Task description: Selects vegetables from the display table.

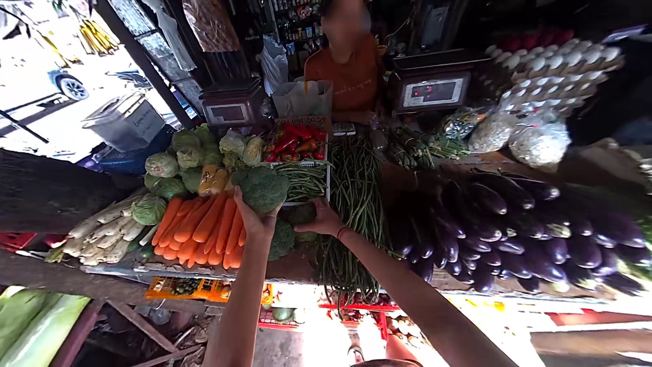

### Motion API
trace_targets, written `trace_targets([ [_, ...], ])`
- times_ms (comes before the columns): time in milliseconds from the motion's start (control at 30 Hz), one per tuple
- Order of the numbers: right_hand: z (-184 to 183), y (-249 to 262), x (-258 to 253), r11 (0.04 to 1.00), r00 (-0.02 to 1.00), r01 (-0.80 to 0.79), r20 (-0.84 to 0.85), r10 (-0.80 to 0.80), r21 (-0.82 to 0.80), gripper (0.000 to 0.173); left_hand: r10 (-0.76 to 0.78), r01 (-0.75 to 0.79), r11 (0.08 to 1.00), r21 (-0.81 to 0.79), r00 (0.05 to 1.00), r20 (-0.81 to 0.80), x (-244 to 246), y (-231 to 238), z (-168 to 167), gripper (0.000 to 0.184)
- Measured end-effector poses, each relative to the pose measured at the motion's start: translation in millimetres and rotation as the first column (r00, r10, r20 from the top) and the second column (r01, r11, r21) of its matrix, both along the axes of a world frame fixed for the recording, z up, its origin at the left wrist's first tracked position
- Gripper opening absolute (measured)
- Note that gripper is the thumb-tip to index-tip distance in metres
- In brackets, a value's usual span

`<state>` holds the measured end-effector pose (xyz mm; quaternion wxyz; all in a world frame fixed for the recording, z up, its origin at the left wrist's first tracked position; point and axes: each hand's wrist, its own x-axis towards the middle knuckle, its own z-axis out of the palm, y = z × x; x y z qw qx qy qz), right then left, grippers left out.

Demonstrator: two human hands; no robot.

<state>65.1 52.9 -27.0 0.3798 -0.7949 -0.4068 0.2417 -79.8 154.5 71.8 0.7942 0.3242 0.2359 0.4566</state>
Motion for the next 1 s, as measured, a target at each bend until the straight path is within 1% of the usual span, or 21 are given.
trace_targets([
  [67, -1.6, -4.0, -8.2, 0.997, 0.995, -0.061, 0.077, 0.064, -0.039, 0.120, 0.017, -0.013, 0.999, 0.040, 0.996, -0.090, 8.2, 9.3, -18.5, 0.066],
  [133, -1.4, -9.3, -14.4, 0.999, 0.994, -0.035, 0.107, 0.036, -0.009, 0.114, 0.041, -0.026, 0.997, 0.077, 0.980, -0.193, 9.1, 18.6, -35.5, 0.066],
  [200, -2.5, -16.7, -22.0, 1.000, 0.991, 0.017, 0.130, -0.019, 0.014, 0.109, 0.046, -0.023, 0.995, 0.092, 0.965, -0.258, 2.8, 24.6, -48.3, 0.074],
  [267, -5.6, -25.7, -30.6, 0.998, 0.986, 0.066, 0.152, -0.067, 0.011, 0.109, 0.054, -0.023, 0.994, 0.110, 0.957, -0.285, -4.5, 20.6, -50.8, 0.081],
  [333, -13.5, -32.0, -33.0, 0.996, 0.980, 0.068, 0.182, -0.078, 0.060, 0.115, 0.059, -0.020, 0.991, 0.132, 0.952, -0.300, -10.1, 16.2, -47.0, 0.079],
  [400, -20.4, -39.4, -28.9, 0.997, 0.966, -0.016, 0.257, -0.004, 0.077, 0.123, 0.091, -0.033, 0.983, 0.181, 0.942, -0.324, -14.8, 14.1, -44.6, 0.078],
  [467, -24.0, -50.5, -21.5, 0.987, 0.943, -0.140, 0.315, 0.107, 0.083, 0.113, 0.145, -0.042, 0.963, 0.265, 0.912, -0.384, -19.1, 14.0, -45.1, 0.081],
  [533, -29.4, -58.7, -13.5, 0.954, 0.915, -0.262, 0.351, 0.197, 0.146, 0.106, 0.187, -0.015, 0.934, 0.357, 0.873, -0.451, -23.2, 17.5, -44.8, 0.084],
  [600, -31.1, -63.4, -13.6, 0.917, 0.899, -0.327, 0.375, 0.226, 0.230, 0.104, 0.181, 0.052, 0.905, 0.422, 0.850, -0.494, -24.7, 22.6, -43.9, 0.085],
  [633, -30.5, -65.6, -17.1, 0.906, 0.899, -0.331, 0.380, 0.217, 0.265, 0.104, 0.169, 0.097, 0.891, 0.443, 0.834, -0.525, -23.4, 23.7, -44.4, 0.085],
  [700, -26.7, -68.4, -25.3, 0.908, 0.909, -0.309, 0.369, 0.195, 0.282, 0.105, 0.195, 0.203, 0.836, 0.509, 0.758, -0.622, -15.9, 25.6, -46.6, 0.086],
  [800, -25.8, -70.3, -27.2, 0.931, 0.907, -0.332, 0.321, 0.271, 0.153, 0.108, 0.312, 0.403, 0.705, 0.583, 0.561, -0.766, 3.3, 21.3, -46.2, 0.092],
  [867, -32.5, -72.0, -27.2, 0.933, 0.907, -0.328, 0.327, 0.267, 0.147, 0.109, 0.349, 0.550, 0.635, 0.542, 0.421, -0.837, 15.7, 14.1, -40.9, 0.097],
  [900, -35.5, -73.1, -28.1, 0.938, 0.907, -0.312, 0.342, 0.247, 0.150, 0.109, 0.352, 0.597, 0.622, 0.507, 0.365, -0.862, 20.4, 11.9, -36.4, 0.099],
  [933, -38.5, -74.2, -30.0, 0.946, 0.906, -0.287, 0.362, 0.219, 0.148, 0.110, 0.349, 0.624, 0.614, 0.483, 0.334, -0.875, 23.5, 12.6, -33.6, 0.100],
  [1000, -42.0, -75.2, -34.3, 0.962, 0.909, -0.236, 0.381, 0.168, 0.140, 0.114, 0.347, 0.651, 0.589, 0.480, 0.332, -0.877, 24.0, 17.9, -29.2, 0.100],
])
